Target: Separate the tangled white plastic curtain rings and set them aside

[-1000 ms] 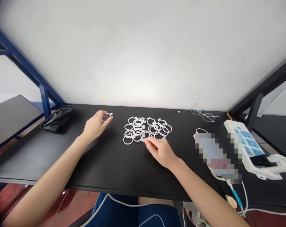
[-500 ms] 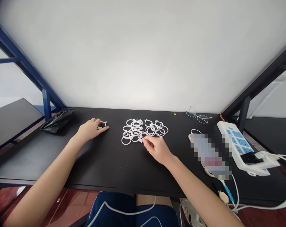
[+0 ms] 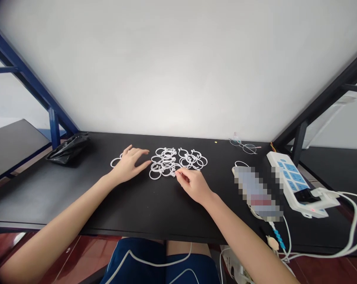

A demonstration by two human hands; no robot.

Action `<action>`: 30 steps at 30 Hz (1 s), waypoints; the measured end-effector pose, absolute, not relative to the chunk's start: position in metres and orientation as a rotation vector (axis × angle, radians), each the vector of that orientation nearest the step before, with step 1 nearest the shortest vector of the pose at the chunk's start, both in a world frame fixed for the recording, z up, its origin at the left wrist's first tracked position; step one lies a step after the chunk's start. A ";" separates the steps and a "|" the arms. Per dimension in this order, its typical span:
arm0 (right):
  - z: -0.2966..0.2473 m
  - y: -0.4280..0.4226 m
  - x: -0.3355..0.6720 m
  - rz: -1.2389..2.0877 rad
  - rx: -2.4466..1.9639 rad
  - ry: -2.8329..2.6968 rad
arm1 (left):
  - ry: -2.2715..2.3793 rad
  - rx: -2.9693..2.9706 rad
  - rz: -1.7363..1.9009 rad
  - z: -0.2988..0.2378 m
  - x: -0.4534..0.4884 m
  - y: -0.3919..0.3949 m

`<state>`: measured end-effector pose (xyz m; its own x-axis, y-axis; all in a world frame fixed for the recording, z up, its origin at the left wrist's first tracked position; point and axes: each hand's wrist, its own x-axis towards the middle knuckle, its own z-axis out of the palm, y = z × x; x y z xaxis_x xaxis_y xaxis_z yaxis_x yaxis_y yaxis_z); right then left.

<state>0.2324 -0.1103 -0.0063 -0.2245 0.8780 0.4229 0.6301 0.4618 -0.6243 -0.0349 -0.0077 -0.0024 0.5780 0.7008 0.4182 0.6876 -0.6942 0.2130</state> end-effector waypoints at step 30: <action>-0.007 -0.112 0.229 0.415 -1.249 -1.970 | 0.660 2.644 0.707 -0.004 -0.024 -0.021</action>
<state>0.2287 -0.1116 -0.0072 -0.2389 0.8746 0.4220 0.6300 0.4703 -0.6180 -0.0243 -0.0211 -0.0044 0.7702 0.5094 0.3838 0.3485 -0.8401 0.4158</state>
